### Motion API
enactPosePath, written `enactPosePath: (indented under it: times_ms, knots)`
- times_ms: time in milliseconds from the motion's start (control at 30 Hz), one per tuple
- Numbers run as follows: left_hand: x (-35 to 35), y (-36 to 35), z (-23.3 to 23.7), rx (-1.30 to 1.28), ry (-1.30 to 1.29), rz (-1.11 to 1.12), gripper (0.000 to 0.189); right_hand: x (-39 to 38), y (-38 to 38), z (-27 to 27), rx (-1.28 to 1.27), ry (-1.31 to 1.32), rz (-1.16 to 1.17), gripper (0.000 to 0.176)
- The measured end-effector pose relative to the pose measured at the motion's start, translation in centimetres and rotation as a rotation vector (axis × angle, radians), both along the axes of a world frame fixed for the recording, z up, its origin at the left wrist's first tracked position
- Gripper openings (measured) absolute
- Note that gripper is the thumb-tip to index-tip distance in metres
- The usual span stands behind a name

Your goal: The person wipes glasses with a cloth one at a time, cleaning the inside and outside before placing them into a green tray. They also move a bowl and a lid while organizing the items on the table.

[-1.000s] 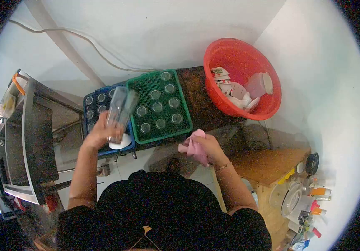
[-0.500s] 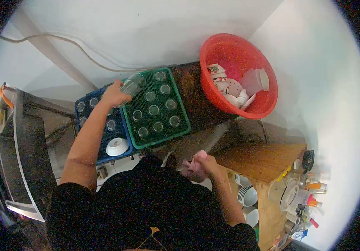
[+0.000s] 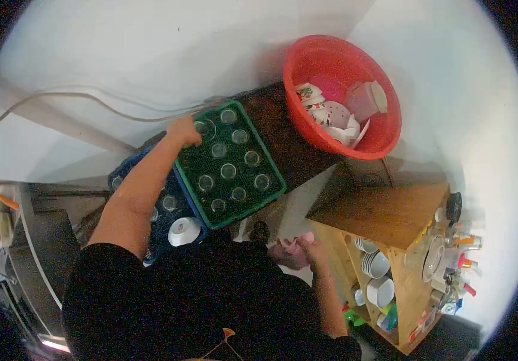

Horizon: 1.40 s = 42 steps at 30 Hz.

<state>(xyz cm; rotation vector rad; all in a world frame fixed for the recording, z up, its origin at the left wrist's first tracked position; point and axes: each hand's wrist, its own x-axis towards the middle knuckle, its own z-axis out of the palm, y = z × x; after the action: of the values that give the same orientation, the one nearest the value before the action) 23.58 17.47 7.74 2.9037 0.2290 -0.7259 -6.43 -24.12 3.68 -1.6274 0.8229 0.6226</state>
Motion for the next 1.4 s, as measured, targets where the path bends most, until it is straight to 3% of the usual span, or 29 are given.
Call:
enactPosePath:
  times_ms: [167,433,567,633,667,733,867,967,1033,1067,1133,1167,1233,1267,1333,1400]
  knots:
    - [2.2,-1.6,-1.7,0.043,0.101,-0.101,0.041,-1.0,1.0,1.4,-0.240,0.103,0.068,0.039]
    - [3.7,-3.0,-5.3,0.035,0.001,-0.098,0.060,-1.2,2.1,2.0,-0.368,-0.021,0.167,0.038]
    - [4.0,-3.6,-7.2,-0.027,-0.024,-0.080,0.066,-3.0,0.3,-1.8,-0.425,0.002,0.189,0.039]
    - [3.4,-3.8,-5.4,-0.087,-0.136,-0.063,0.082,-2.8,0.9,-0.7,-0.284,0.005,0.117,0.039]
    - [3.4,-3.6,-5.7,-0.085,-0.132,-0.062,0.082,-2.7,1.3,-0.2,-0.281,0.008,0.119,0.039]
    - [3.5,-2.6,-6.5,-0.191,-0.143,-0.041,0.102,-2.2,2.0,0.6,-0.239,0.022,0.059,0.039]
    - [2.2,-0.9,-8.7,-0.291,-0.072,0.024,0.114,-2.1,1.1,-1.3,-0.250,0.109,0.074,0.041]
    - [0.7,0.2,-9.7,-0.482,-0.210,0.155,0.118,-2.6,-0.9,-4.4,-0.277,0.117,0.195,0.045]
    - [-0.3,1.0,-9.6,-0.592,-0.202,0.169,0.112,-3.3,-2.4,-7.5,-0.362,-0.126,0.340,0.049]
    - [-1.1,1.5,-9.3,-0.590,-0.204,0.182,0.112,-3.3,-2.9,-7.9,-0.361,-0.127,0.353,0.049]
    - [-3.3,2.3,-6.3,-0.599,-0.251,0.205,0.094,-1.8,-2.8,-6.0,-0.393,0.008,0.267,0.056]
    - [-4.3,2.9,-4.8,-0.596,-0.254,0.220,0.094,-0.9,-2.5,-4.9,-0.392,0.006,0.282,0.056]
    - [-6.4,4.8,-2.1,-0.721,-0.317,0.277,0.065,0.6,-1.6,-2.8,-0.404,0.166,0.194,0.035]
    - [-7.5,5.8,-1.4,-0.714,-0.323,0.295,0.065,-0.1,-3.1,-5.2,-0.402,0.164,0.213,0.035]
    - [-9.3,7.9,-0.1,-0.716,-0.576,0.321,0.049,-1.7,-7.4,-12.2,-0.468,0.011,0.359,0.063]
    - [-10.7,9.7,1.4,-0.660,-0.636,0.350,0.046,0.6,-4.9,-7.5,-0.510,-0.004,0.477,0.064]
